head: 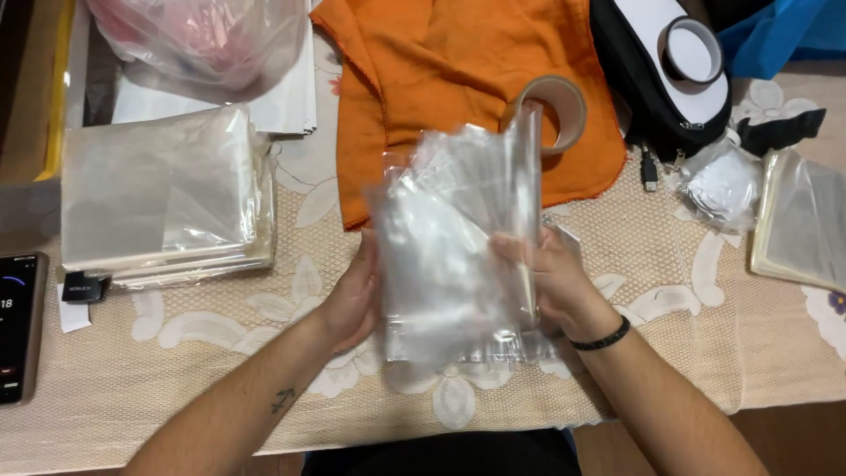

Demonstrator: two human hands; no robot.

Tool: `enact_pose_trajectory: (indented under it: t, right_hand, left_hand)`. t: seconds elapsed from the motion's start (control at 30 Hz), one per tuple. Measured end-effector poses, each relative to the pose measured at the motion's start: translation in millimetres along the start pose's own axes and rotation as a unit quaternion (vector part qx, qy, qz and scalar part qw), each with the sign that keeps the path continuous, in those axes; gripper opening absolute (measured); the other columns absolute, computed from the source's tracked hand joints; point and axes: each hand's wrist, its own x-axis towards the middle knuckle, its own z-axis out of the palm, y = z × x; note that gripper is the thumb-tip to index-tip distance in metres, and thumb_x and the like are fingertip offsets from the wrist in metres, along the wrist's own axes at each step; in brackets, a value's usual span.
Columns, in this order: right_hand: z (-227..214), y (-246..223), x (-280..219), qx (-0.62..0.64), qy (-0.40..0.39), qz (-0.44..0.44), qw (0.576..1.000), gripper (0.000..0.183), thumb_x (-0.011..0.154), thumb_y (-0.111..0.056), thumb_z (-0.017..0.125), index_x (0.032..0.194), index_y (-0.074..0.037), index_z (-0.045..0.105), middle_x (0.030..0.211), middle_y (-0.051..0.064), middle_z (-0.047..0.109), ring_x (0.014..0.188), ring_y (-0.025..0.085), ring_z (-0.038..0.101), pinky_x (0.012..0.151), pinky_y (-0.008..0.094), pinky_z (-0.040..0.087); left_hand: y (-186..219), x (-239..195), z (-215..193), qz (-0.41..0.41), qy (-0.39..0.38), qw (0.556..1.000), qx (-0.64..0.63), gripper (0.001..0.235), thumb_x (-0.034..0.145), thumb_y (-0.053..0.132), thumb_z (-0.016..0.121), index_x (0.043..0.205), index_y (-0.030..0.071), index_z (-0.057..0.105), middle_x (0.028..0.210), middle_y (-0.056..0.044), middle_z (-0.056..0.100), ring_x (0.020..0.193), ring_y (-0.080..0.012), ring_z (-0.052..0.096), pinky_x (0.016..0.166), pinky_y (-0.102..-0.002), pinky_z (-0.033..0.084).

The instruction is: The person is organizing and preparing small plastic bags for packaging items, occasionally using a cloth to flatten them.

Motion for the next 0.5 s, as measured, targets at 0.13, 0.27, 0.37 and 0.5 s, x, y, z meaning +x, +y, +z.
enact_pose_trajectory:
  t: [0.13, 0.27, 0.37, 0.5]
  right_hand:
    - [0.8, -2.3, -3.5, -0.100, 0.007, -0.030, 0.994, 0.024, 0.084, -0.005, 0.078, 0.103, 0.002, 0.065, 0.076, 0.012, 0.068, 0.067, 0.020, 0.070, 0.059, 0.039, 0.061]
    - [-14.8, 8.1, 11.0, -0.061, -0.006, 0.002, 0.998, 0.025, 0.082, -0.004, 0.079, 0.100, 0.005, 0.064, 0.076, 0.016, 0.070, 0.065, 0.026, 0.073, 0.060, 0.043, 0.062]
    - [16.1, -31.6, -21.5, 0.009, -0.034, 0.043, 0.998, 0.024, 0.087, -0.005, 0.071, 0.107, 0.004, 0.060, 0.081, 0.017, 0.071, 0.070, 0.029, 0.074, 0.065, 0.048, 0.062]
    - [49.2, -66.3, -51.8, 0.145, -0.046, 0.110, 0.982, 0.027, 0.085, -0.009, 0.065, 0.111, -0.002, 0.066, 0.088, 0.014, 0.071, 0.082, 0.025, 0.074, 0.083, 0.054, 0.059]
  left_hand:
    - [13.7, -9.6, 5.5, -0.085, 0.032, 0.980, 0.175, 0.081, 0.094, 0.068, 0.029, 0.157, 0.018, 0.030, 0.151, -0.013, 0.044, 0.138, -0.0377, 0.040, 0.109, -0.069, 0.023]
    - [9.6, -13.0, -4.4, -0.126, 0.066, 0.961, 0.236, 0.080, 0.093, 0.065, 0.032, 0.159, 0.020, 0.024, 0.156, -0.013, 0.035, 0.142, -0.0410, 0.032, 0.107, -0.072, 0.016]
    - [10.1, -7.9, -5.5, -0.109, 0.075, 0.968, 0.214, 0.075, 0.095, 0.056, 0.038, 0.155, 0.013, 0.032, 0.145, -0.015, 0.046, 0.132, -0.0364, 0.044, 0.107, -0.062, 0.030]
    - [9.4, -7.2, -4.5, -0.094, 0.083, 0.974, 0.190, 0.069, 0.096, 0.048, 0.044, 0.151, 0.006, 0.040, 0.134, -0.017, 0.057, 0.123, -0.0318, 0.056, 0.108, -0.051, 0.044]
